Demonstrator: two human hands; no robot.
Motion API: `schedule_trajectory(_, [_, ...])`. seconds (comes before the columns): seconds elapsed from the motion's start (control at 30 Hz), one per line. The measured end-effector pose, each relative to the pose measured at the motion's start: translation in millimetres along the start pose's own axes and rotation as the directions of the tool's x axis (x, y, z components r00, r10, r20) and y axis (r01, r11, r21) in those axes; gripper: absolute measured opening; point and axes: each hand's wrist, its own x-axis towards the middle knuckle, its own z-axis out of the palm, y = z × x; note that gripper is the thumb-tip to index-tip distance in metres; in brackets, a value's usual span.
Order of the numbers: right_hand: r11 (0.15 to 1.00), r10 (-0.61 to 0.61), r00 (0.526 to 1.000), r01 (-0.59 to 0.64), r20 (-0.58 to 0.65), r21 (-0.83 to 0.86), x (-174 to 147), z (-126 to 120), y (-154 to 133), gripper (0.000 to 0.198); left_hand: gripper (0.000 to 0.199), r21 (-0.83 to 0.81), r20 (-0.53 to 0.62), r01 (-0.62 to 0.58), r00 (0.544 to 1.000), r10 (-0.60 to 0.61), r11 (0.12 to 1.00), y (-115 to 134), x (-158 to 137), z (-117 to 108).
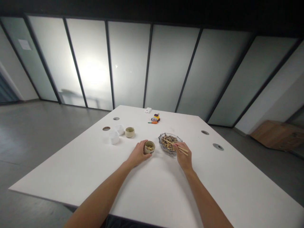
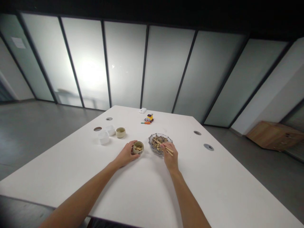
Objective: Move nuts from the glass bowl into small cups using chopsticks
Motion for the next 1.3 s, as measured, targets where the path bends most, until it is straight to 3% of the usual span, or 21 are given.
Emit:
schedule_trajectory(0.37, [0.999, 0.036, 0.996, -0.038, -0.083, -0.023, 2.4, -8.0, -6.6, 0.046, 0.073, -0.004, 0.011, 0.007, 1.000, -0.007, 1.000, 3.7, -0.6, -2.3])
schedule_trajectory(0.47, [0.988, 0.130, 0.987, -0.121, -0.092, 0.100, 1.8, -10.1, -11.9, 0.045, 0.075, -0.012, 0.012, 0.023, 1.000, -0.023, 1.000, 4.4, -0.8, -2.2])
schedule_trajectory(0.57, [0.938, 0.218, 0.976, -0.208, -0.006, 0.277, -2.1, -9.0, -19.8, 0.042, 0.075, -0.007, 0.008, 0.032, 0.999, -0.032, 0.999, 6.0, -1.6, -2.2])
schedule_trajectory(0.63, [0.929, 0.215, 0.975, -0.221, 0.055, 0.295, -5.1, -7.0, -25.8, 0.040, 0.074, -0.002, 0.000, 0.032, 0.999, -0.032, 0.999, 6.6, -2.2, -2.1])
schedule_trajectory(0.77, [0.947, 0.184, 0.978, -0.203, 0.098, 0.248, -8.0, -3.6, -32.1, 0.041, 0.075, 0.005, -0.003, 0.024, 1.000, -0.024, 1.000, 5.0, -2.6, -1.7])
schedule_trajectory(1.03, [0.983, 0.171, 0.981, -0.163, -0.092, 0.089, 0.3, -9.5, -3.2, 0.048, 0.074, -0.020, -0.003, 0.012, 1.000, -0.012, 1.000, -1.6, -0.6, -0.2])
schedule_trajectory(1.3, [0.992, 0.095, 0.990, -0.103, -0.102, -0.077, 5.9, -1.0, 19.2, 0.058, 0.074, -0.014, 0.008, 0.007, 1.000, -0.007, 1.000, -0.8, -0.4, 0.5])
